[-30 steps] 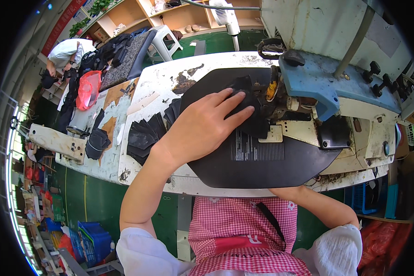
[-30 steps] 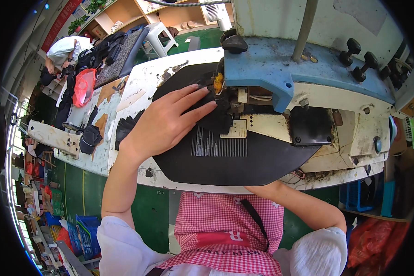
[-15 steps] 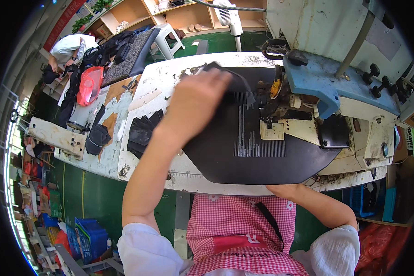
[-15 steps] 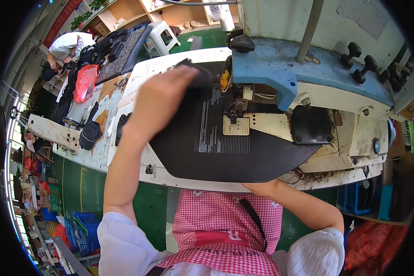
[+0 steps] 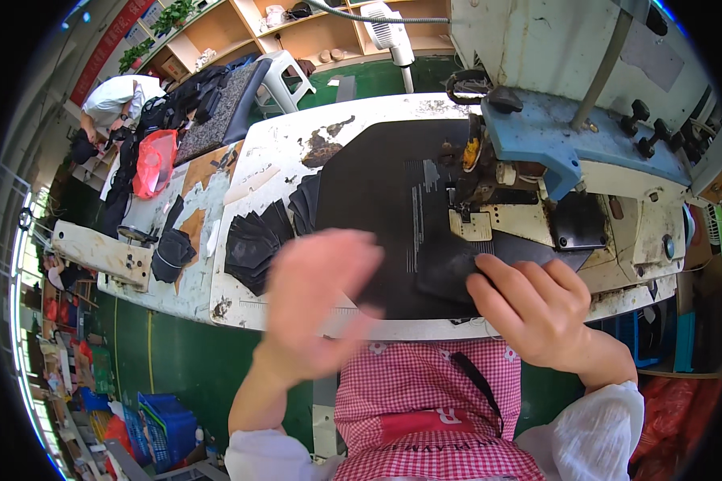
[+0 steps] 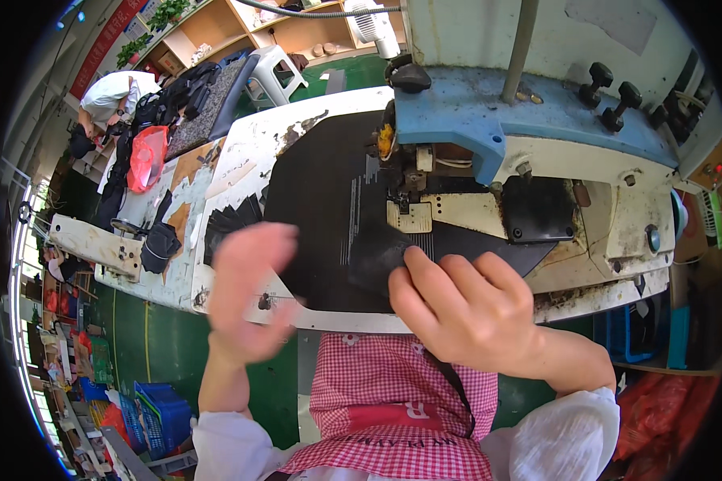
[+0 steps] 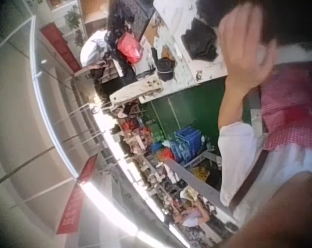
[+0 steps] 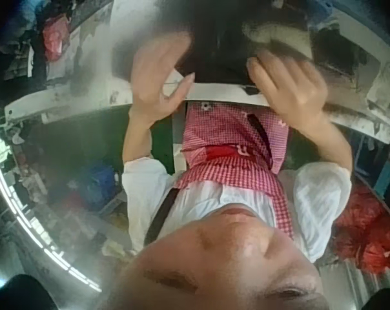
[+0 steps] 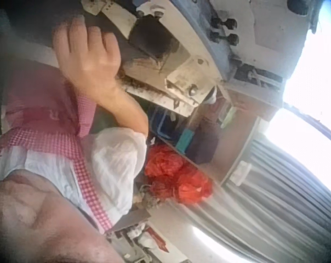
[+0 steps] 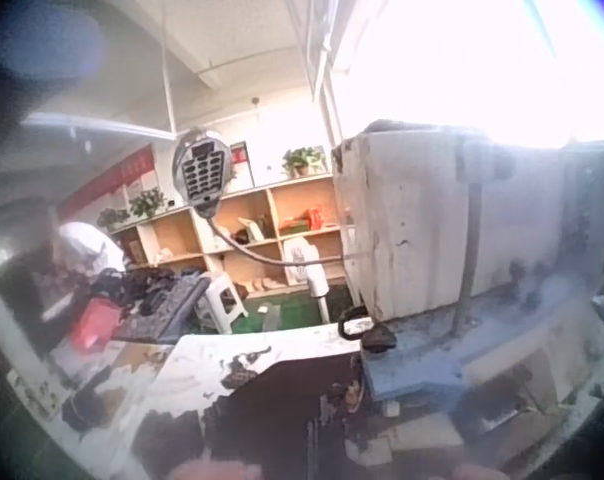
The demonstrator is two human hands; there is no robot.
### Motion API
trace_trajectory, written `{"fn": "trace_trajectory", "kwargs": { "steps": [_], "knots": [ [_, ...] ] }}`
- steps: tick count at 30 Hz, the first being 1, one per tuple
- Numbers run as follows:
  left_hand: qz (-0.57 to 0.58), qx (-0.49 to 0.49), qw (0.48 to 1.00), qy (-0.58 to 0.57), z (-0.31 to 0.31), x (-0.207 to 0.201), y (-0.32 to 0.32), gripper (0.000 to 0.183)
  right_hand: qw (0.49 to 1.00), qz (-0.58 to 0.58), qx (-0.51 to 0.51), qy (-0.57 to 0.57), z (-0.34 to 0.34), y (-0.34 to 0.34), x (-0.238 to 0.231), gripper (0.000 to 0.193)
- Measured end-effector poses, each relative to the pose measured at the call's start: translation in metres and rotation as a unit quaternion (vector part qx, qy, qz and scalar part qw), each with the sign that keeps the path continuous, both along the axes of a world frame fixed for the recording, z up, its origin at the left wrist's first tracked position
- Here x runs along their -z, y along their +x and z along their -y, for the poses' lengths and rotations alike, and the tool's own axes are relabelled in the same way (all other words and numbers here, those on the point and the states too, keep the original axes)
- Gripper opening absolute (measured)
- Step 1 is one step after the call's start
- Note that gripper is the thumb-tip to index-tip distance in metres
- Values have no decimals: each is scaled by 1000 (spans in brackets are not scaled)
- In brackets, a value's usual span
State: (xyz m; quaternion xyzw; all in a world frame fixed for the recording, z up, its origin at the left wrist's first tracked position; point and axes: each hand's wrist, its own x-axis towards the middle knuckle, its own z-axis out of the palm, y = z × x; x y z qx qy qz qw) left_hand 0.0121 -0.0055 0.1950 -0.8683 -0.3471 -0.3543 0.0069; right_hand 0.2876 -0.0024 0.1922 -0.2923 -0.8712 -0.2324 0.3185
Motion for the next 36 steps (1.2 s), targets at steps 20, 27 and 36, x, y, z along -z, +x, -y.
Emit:
{"fn": "trace_trajectory", "kwargs": {
  "steps": [20, 27, 36],
  "knots": [
    [-77, 51, 995, -46, -39, 9, 50, 53, 960, -140, -52, -236, -18, 6, 20, 49],
    [-86, 52, 994, -45, -43, 8, 49, 54, 962, -125, -43, -239, -19, 5, 18, 52],
    [-76, 84, 987, -117, -56, -5, 39, 55, 960, -128, -39, -247, -18, 5, 15, 50]
  ]
}}
